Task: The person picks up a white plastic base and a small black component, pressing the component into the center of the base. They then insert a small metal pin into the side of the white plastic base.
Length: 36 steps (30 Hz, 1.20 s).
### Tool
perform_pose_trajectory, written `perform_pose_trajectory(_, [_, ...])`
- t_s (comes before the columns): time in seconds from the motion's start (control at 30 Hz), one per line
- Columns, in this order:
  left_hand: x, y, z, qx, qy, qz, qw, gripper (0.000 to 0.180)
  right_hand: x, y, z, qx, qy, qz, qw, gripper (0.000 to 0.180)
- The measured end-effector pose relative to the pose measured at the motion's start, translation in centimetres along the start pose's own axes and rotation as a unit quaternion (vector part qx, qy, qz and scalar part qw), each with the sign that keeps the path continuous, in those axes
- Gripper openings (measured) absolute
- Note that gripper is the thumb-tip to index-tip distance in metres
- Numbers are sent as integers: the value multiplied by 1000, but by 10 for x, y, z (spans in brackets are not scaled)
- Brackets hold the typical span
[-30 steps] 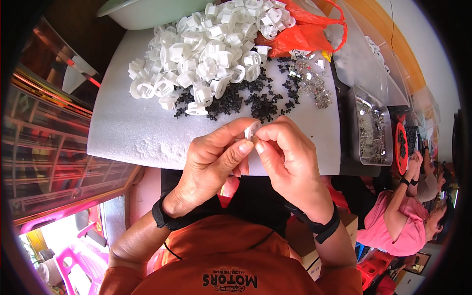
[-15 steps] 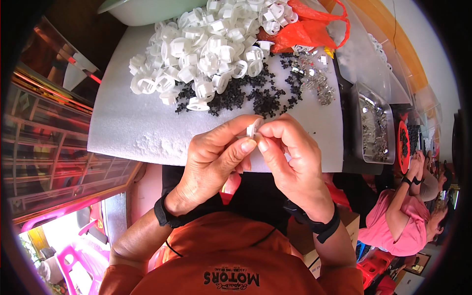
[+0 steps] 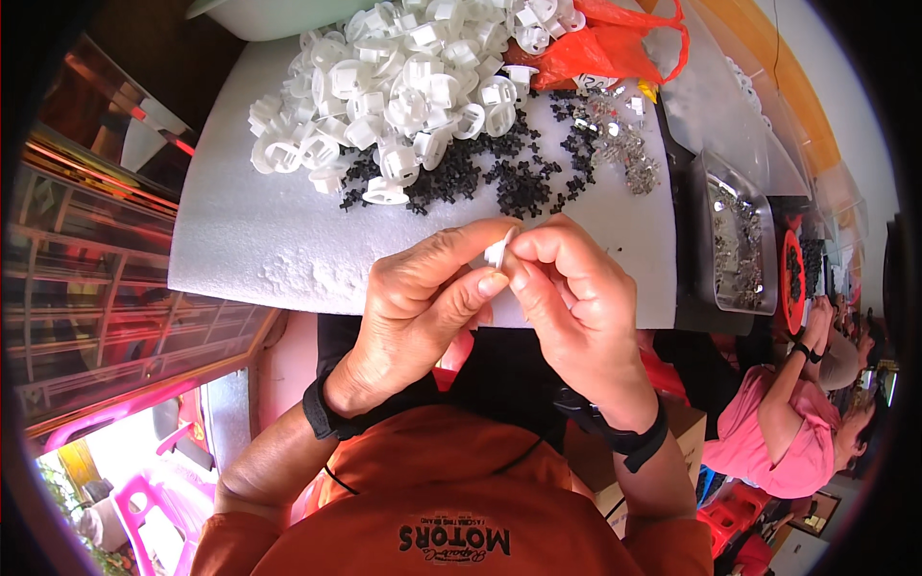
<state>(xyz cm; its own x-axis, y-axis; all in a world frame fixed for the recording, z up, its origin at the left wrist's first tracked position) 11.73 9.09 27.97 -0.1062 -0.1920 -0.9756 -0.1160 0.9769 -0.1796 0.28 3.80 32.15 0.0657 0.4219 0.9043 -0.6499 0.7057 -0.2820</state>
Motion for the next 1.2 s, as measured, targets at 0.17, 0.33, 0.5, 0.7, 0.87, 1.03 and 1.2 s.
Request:
perform_pose_trajectory(0.17, [3,2,1,3,44,23,999,34,-4,0,-1,22,-19,-3,1000,10])
perform_pose_trajectory(0.33, [2,1,0,-11,32,33,999,33,-12,0,-1,10,-54,-28,998,8])
perform_pose_trajectory(0.5, [2,1,1,-10,25,39,999,32,-13,-1,-2,26,-34,-28,999,8])
perform_pose_trajectory(0.7, [9,2,0,0,73,59,996,32,-4,0,-2,35,-156,-126,979,3])
perform_pose_trajectory(0.87, [6,2,4,3,86,48,995,32,4,-6,-2,55,-69,-100,991,2])
perform_pose_trajectory(1.03, [-1,4,10,-39,190,42,980,34,3,-14,42,40,37,-226,973,11])
perform_pose_trajectory(1.2, [-19,11,23,-111,170,58,977,32,-11,-25,55,131,243,-158,948,15])
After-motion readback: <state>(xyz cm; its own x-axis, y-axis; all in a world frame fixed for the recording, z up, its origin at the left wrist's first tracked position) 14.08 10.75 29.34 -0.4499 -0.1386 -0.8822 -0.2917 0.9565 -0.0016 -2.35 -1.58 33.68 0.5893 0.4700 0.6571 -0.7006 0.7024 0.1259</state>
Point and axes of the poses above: each hand's wrist, its own y-axis away from the middle knuckle, its own z-axis out of the back of the hand, x = y × z, the point moved 7 cm from there along -y, towards the middle knuckle, and after that the axes turned 4 degrees about x, right-handed, at the moved point
